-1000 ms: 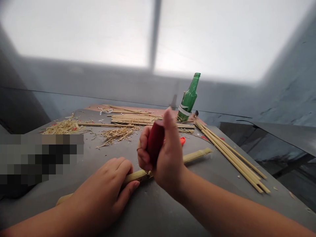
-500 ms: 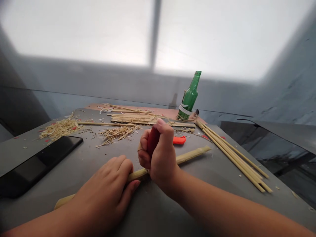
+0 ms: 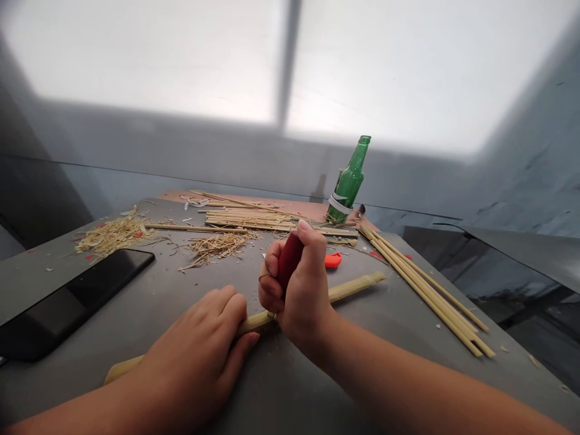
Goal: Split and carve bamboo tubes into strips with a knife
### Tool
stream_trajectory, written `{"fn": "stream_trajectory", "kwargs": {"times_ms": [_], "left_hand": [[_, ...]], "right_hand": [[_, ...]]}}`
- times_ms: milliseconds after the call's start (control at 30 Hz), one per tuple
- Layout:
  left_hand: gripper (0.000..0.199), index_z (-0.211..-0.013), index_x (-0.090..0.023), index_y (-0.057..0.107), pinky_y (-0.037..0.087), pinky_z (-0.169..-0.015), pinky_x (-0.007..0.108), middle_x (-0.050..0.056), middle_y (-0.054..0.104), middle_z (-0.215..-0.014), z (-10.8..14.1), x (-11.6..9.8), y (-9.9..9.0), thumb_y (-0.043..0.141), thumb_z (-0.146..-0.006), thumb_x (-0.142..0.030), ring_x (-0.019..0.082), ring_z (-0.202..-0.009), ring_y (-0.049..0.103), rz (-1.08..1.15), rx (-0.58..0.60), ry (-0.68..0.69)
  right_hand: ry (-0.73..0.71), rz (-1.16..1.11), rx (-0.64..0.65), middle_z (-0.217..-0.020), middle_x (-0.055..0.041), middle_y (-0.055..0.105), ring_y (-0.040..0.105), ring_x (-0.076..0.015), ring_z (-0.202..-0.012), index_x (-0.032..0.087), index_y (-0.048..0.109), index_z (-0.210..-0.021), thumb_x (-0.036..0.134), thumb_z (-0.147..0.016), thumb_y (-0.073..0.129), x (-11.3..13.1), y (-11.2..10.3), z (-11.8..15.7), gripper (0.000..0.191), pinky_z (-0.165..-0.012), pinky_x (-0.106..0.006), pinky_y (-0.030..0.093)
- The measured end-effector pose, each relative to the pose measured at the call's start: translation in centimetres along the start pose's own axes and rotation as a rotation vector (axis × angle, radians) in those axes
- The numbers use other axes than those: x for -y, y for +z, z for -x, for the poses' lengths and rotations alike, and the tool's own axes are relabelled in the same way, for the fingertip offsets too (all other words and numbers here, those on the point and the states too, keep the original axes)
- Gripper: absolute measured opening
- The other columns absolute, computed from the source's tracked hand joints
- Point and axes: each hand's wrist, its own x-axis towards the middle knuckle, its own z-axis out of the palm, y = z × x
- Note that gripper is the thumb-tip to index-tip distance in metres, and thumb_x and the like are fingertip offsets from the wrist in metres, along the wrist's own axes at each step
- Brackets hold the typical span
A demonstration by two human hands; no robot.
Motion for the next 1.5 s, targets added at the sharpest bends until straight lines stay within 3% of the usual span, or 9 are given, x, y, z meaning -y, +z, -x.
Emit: {"fn": "stream_trajectory", "kwargs": {"times_ms": [200,467,767,1133,1500], "left_hand": [[0.021,-0.100,-0.020,0.058,0.048,-0.088,0.048,0.011,0.060,-0.105,0.1,0.0,0.1,0.040,-0.097,-0.031,0.031,-0.099,0.056,-0.005,-0.016,0.009],[0.019,-0.099,-0.019,0.057,0.049,-0.088,0.047,0.011,0.059,-0.104,0.2,-0.3,-0.3,0.041,-0.098,-0.031,0.030,-0.098,0.056,-0.015,0.000,-0.014],[0.020,-0.098,-0.020,0.057,0.049,-0.088,0.047,0.010,0.059,-0.103,0.2,-0.1,-0.1,0.041,-0.099,-0.032,0.030,-0.097,0.056,-0.014,-0.017,0.001],[0.022,-0.100,-0.018,0.058,0.050,-0.086,0.049,0.011,0.059,-0.103,0.2,0.0,-0.3,0.040,-0.098,-0.030,0.031,-0.096,0.057,-0.014,-0.014,0.007],[0.022,-0.099,-0.018,0.058,0.050,-0.088,0.049,0.011,0.061,-0.104,0.3,-0.2,-0.2,0.041,-0.098,-0.031,0.031,-0.098,0.057,-0.015,-0.027,0.019]], "right_hand": [[0.002,0.002,-0.018,-0.031,0.0046,0.033,0.023,-0.0070,-0.025,0.022,0.047,-0.040,0.068,-0.066,0.052,0.3,0.2,0.0,0.053,-0.028,-0.021,0.018],[-0.094,-0.076,0.002,-0.032,0.0033,0.032,0.025,-0.0085,-0.025,0.023,0.047,-0.040,0.067,-0.073,0.042,3.2,0.5,0.9,0.056,-0.029,-0.024,0.018],[0.000,-0.026,-0.060,-0.030,0.0042,0.031,0.022,-0.0082,-0.024,0.023,0.044,-0.040,0.064,-0.072,0.043,-0.2,-0.3,-0.9,0.052,-0.028,-0.022,0.016],[-0.057,-0.043,-0.013,-0.033,0.0020,0.031,0.024,-0.0095,-0.027,0.023,0.045,-0.042,0.063,-0.075,0.042,2.3,0.8,0.3,0.053,-0.032,-0.027,0.016],[-0.035,0.001,0.036,-0.033,0.0033,0.035,0.026,-0.0099,-0.029,0.023,0.050,-0.041,0.064,-0.065,0.052,0.0,-0.5,0.5,0.048,-0.032,-0.025,0.020]]}}
